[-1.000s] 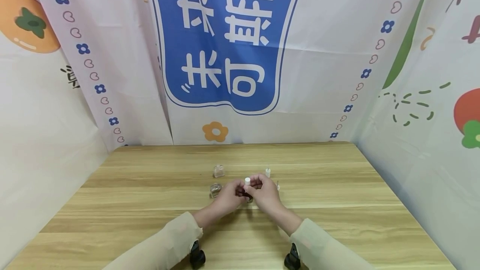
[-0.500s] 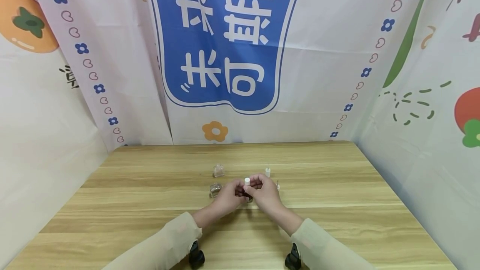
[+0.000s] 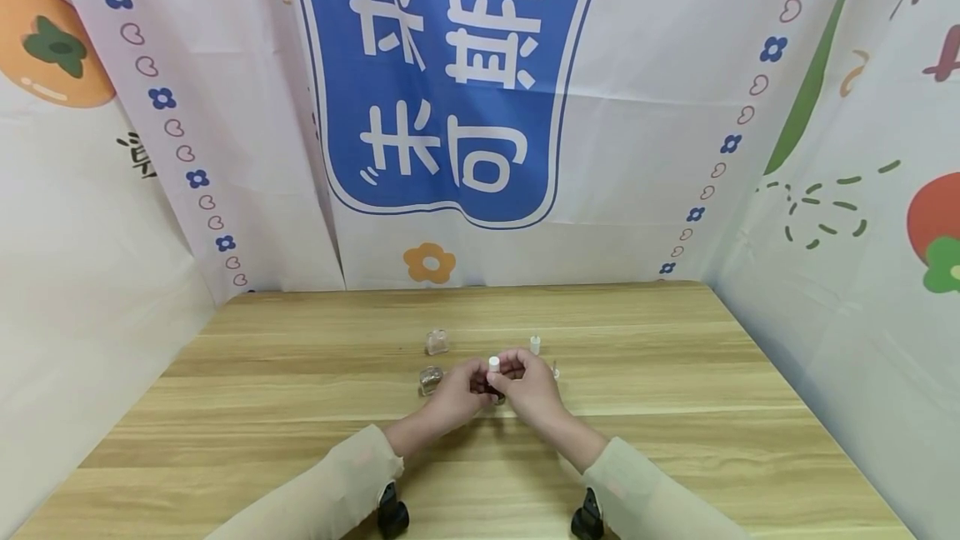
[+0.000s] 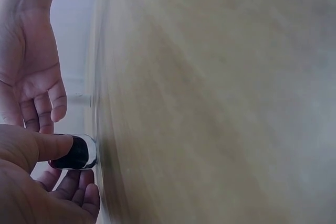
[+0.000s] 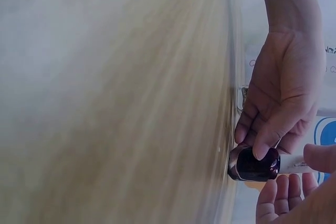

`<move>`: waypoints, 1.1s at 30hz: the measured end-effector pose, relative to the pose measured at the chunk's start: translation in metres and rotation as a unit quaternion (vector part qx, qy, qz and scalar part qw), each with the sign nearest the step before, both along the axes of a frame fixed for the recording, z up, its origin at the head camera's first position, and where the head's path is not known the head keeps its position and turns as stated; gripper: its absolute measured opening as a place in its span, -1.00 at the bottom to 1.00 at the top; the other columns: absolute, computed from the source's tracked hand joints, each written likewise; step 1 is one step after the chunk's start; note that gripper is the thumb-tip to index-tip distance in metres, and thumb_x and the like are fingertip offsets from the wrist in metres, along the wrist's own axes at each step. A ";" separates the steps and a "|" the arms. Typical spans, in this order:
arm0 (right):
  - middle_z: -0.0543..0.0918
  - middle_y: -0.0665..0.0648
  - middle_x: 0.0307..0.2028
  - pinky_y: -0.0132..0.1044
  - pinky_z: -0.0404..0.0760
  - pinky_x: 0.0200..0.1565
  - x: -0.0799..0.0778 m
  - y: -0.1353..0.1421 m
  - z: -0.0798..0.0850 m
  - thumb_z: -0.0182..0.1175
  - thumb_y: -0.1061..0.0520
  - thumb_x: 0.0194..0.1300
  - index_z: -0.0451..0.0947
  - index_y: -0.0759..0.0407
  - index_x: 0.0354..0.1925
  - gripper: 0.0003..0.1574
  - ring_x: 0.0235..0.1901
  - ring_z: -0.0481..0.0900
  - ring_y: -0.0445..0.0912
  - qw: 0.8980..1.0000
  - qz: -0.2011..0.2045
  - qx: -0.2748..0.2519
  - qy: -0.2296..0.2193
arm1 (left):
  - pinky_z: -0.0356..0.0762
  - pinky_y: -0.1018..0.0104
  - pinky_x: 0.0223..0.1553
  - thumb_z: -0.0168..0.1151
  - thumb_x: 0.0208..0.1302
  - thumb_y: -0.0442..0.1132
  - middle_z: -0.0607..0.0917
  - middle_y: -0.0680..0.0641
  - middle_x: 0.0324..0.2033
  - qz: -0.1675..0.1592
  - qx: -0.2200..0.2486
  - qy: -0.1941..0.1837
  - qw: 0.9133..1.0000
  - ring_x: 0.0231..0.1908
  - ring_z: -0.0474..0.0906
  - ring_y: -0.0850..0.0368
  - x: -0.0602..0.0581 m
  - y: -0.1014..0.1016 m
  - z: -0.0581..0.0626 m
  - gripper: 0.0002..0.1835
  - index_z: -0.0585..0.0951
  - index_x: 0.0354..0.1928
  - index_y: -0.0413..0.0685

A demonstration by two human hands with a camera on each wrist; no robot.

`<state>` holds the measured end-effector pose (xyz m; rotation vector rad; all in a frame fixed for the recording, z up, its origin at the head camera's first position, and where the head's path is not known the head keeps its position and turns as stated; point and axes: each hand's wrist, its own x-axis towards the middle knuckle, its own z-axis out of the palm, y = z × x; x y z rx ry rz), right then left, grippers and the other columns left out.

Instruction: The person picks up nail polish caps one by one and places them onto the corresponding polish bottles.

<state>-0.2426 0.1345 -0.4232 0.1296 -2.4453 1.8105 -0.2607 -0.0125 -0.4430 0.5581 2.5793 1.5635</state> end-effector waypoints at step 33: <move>0.56 0.22 -0.08 -0.40 0.54 -0.07 0.010 0.048 0.055 0.30 0.17 0.28 0.48 0.32 0.03 -0.60 -0.07 0.50 0.00 0.998 0.018 0.028 0.050 | 0.44 0.10 0.03 0.31 0.24 -0.40 0.60 -0.06 -0.10 0.008 0.070 0.049 0.996 -0.02 0.50 -0.08 0.010 -0.034 0.054 -0.71 0.53 -0.01 -0.23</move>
